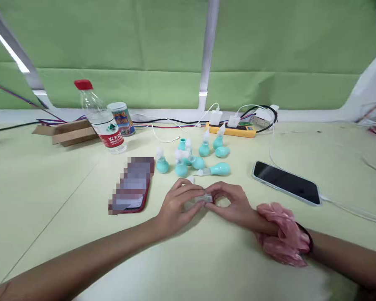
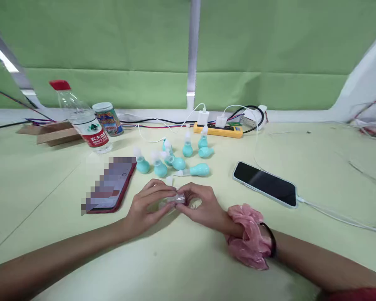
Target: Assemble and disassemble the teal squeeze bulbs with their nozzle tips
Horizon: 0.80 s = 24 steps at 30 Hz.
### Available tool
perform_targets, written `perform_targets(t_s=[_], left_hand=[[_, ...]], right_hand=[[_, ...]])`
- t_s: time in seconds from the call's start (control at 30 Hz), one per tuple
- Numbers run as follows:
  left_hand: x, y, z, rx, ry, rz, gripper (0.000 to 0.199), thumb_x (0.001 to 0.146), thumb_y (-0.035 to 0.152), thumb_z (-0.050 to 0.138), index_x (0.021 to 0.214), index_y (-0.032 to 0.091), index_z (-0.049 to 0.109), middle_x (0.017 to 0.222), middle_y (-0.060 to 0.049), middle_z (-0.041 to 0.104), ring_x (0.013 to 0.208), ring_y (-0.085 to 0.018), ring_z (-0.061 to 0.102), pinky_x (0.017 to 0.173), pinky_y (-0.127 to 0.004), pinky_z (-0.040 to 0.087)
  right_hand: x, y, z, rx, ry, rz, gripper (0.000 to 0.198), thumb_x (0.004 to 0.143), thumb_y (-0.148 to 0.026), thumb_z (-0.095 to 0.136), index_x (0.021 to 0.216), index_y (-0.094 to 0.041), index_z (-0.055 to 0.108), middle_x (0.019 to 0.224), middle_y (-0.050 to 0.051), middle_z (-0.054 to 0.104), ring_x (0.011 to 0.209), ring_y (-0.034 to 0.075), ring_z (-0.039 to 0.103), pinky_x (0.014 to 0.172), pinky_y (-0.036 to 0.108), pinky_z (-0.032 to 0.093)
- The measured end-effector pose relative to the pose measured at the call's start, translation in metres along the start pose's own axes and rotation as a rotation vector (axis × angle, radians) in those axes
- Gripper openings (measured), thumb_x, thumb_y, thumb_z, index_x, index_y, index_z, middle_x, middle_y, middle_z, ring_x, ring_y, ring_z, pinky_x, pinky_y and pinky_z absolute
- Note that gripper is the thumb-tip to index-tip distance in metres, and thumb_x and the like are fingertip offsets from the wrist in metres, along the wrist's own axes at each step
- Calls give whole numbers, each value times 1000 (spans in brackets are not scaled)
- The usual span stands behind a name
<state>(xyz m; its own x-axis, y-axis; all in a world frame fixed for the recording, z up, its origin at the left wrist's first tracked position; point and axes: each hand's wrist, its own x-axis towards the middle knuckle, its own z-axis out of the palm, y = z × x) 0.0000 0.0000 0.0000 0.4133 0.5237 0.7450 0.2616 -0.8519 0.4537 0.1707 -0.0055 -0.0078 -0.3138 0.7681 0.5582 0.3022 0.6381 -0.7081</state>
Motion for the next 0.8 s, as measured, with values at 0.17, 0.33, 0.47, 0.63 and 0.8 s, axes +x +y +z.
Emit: perform_targets(t_s=[0.17, 0.33, 0.47, 0.63, 0.8], left_hand=[[0, 1, -1, 0, -28, -19, 22, 72, 13, 59, 93, 13, 58, 87, -9, 61, 82, -17, 51, 71, -34, 46], [2, 3, -2, 11, -34, -35, 19, 73, 14, 58, 92, 13, 58, 85, -9, 59, 81, -17, 51, 69, -32, 46], [2, 3, -1, 18, -42, -47, 19, 73, 13, 56, 92, 13, 58, 86, -9, 58, 81, -17, 50, 69, -32, 46], [0, 4, -2, 53, -65, -54, 20, 74, 12, 54, 93, 13, 57, 88, -10, 57, 83, -18, 49, 71, -34, 45], [0, 5, -3, 57, -99, -58, 21, 73, 11, 52, 94, 10, 55, 90, -11, 57, 85, -19, 48, 72, -34, 44]], right_hand=[[-2, -3, -3, 3, 1, -1, 18, 66, -16, 63, 82, -17, 55, 74, 1, 60, 56, 8, 55, 52, 20, 51], [-3, -2, -3, 12, 5, 13, 20, 66, -17, 64, 84, -18, 55, 75, 1, 61, 57, 9, 55, 54, 21, 51], [-4, -2, -1, 51, 20, 63, 22, 65, -18, 65, 85, -18, 54, 75, 1, 60, 58, 9, 56, 54, 21, 52], [-3, -6, -1, 77, 46, 100, 29, 64, -18, 66, 89, -19, 52, 78, 2, 60, 65, 11, 59, 56, 21, 53], [-3, -8, -1, 100, 51, 128, 38, 63, -21, 67, 95, -20, 48, 75, 2, 61, 67, 13, 60, 56, 23, 53]])
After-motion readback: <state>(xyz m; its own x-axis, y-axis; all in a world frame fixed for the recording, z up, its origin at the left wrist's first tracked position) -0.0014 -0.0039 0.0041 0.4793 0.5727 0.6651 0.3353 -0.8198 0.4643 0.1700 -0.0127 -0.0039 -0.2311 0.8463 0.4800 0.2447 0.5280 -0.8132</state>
